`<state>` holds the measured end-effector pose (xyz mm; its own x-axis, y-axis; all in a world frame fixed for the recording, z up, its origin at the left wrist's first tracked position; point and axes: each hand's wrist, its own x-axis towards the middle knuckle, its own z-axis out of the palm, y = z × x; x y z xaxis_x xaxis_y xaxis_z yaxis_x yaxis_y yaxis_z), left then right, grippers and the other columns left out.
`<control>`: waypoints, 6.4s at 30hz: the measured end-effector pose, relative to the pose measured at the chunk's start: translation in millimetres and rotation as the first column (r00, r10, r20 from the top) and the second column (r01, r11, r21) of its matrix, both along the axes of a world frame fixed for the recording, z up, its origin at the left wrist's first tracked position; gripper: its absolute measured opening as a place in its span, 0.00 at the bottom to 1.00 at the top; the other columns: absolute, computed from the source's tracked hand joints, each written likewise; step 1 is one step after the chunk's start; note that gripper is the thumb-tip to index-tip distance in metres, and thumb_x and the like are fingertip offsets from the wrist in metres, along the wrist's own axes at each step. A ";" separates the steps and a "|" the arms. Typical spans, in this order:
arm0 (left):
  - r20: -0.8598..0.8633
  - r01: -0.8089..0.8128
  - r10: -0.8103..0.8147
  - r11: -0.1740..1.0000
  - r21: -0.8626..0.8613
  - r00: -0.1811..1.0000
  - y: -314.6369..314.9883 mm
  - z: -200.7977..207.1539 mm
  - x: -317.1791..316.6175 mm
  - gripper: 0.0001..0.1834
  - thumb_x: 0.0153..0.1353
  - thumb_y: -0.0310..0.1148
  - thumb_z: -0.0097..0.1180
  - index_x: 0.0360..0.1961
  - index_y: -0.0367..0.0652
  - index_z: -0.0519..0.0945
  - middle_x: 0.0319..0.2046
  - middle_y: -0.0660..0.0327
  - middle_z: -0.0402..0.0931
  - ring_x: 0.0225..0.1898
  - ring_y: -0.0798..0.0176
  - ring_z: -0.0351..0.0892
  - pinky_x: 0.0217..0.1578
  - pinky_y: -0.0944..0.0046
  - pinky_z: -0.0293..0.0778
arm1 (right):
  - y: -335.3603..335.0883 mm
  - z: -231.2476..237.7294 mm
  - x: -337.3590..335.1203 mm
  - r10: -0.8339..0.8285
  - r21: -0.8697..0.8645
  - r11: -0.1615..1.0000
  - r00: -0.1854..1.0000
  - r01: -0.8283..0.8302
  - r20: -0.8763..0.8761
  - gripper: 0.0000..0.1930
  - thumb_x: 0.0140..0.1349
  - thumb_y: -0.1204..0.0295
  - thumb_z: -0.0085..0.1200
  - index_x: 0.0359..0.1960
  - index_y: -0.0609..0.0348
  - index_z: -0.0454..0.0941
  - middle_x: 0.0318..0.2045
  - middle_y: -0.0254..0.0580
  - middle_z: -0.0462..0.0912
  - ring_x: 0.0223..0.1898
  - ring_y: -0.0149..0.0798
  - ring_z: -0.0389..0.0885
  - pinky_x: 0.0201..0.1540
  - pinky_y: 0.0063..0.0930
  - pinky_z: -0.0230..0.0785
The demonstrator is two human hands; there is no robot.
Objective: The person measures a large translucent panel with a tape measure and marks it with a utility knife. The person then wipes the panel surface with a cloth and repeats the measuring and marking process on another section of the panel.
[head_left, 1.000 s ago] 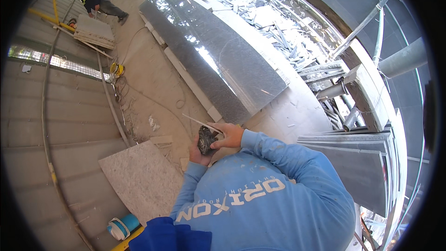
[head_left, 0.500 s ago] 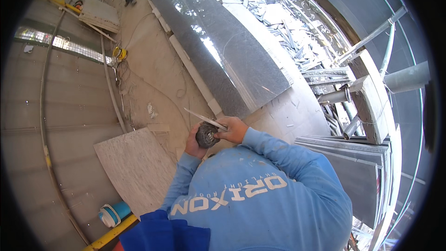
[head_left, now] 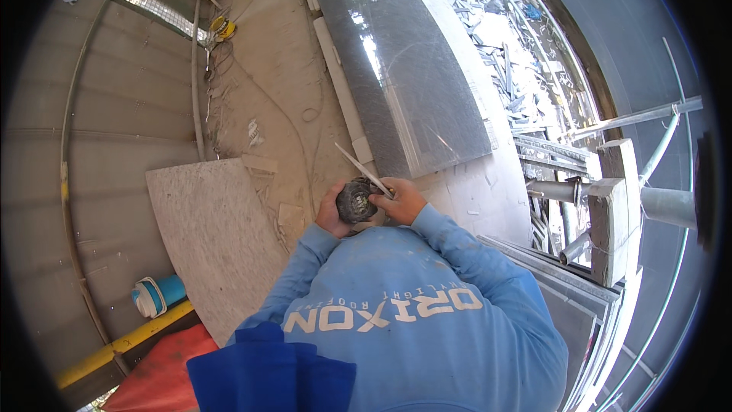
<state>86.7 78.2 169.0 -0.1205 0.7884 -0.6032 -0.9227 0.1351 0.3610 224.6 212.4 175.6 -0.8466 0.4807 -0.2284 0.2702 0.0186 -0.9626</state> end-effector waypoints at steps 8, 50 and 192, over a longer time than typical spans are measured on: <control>0.076 0.019 -0.021 1.000 0.022 0.997 2.2 13.0 -1.1 0.27 0.66 0.50 0.38 0.52 0.38 0.70 0.43 0.52 0.76 0.39 0.54 0.79 0.33 0.50 0.79 | 9.8 15.4 -2.5 0.064 0.115 0.990 0.981 -0.086 0.184 0.17 0.53 0.63 0.58 0.38 0.63 0.79 0.25 0.54 0.79 0.28 0.45 0.80 0.34 0.35 0.69; -0.035 0.084 -0.082 0.995 0.050 0.996 -13.1 7.3 -7.5 0.28 0.66 0.52 0.36 0.53 0.39 0.69 0.41 0.54 0.77 0.37 0.54 0.80 0.32 0.50 0.79 | -4.0 -4.0 -5.8 0.075 0.079 0.994 0.996 -0.078 0.038 0.17 0.55 0.62 0.57 0.39 0.63 0.80 0.28 0.52 0.82 0.31 0.43 0.81 0.37 0.35 0.69; -0.725 0.768 -0.312 -0.451 -0.455 -0.613 835.0 124.5 -303.6 0.19 0.60 0.43 0.49 0.45 0.39 0.74 0.41 0.47 0.74 0.44 0.46 0.73 0.46 0.54 0.67 | 554.7 199.2 -52.3 -0.976 -0.144 -0.193 -0.175 0.971 0.130 0.23 0.51 0.67 0.62 0.47 0.64 0.72 0.23 0.29 0.70 0.19 0.21 0.64 0.18 0.15 0.55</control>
<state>-216.9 913.2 293.5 0.7909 0.1863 -0.5828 0.6029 -0.0744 0.7944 172.3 767.1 374.8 0.5766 0.7108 -0.4028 -0.1882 -0.3642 -0.9121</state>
